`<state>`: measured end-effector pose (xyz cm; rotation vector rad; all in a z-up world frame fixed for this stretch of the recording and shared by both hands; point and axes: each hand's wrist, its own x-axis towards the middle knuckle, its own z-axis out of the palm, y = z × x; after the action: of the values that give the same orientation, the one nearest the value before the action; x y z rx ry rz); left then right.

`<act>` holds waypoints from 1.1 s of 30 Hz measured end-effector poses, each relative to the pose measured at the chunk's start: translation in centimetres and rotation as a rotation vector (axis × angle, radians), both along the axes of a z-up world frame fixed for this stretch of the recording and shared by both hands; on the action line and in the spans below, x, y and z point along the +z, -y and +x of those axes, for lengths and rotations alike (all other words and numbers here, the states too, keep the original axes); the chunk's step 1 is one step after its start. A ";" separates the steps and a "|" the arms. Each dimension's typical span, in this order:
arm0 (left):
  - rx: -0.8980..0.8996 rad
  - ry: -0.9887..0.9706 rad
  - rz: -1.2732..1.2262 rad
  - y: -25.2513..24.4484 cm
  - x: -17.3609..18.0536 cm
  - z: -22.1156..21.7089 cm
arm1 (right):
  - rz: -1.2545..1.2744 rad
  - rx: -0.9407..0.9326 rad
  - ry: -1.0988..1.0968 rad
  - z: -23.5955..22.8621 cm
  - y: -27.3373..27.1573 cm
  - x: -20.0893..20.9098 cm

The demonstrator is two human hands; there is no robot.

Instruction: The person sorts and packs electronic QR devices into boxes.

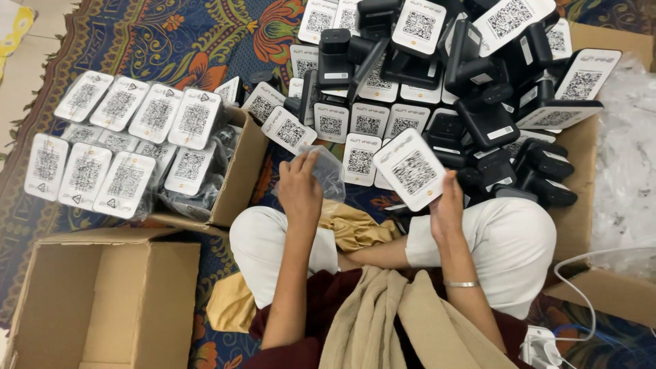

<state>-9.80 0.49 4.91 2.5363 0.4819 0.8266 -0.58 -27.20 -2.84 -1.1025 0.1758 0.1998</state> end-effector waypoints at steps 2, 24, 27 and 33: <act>-0.037 -0.059 0.004 1.1 0.3 0.3 | 0.173 -0.047 -0.016 0.0 0.4 4.4; -0.488 -0.017 -0.101 5.5 -2.3 1.5 | -0.313 0.289 0.165 -1.1 -0.2 2.5; -0.433 -0.131 -0.079 6.6 -2.1 1.9 | -0.390 0.396 0.237 -1.4 -0.1 2.8; -0.439 -0.096 0.000 7.3 -4.1 2.4 | -0.476 0.550 0.245 -1.7 -1.1 4.6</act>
<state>-7.39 -6.79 0.85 2.5482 -0.0522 0.5416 -2.27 -26.12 1.73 -1.6247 -0.3225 0.5282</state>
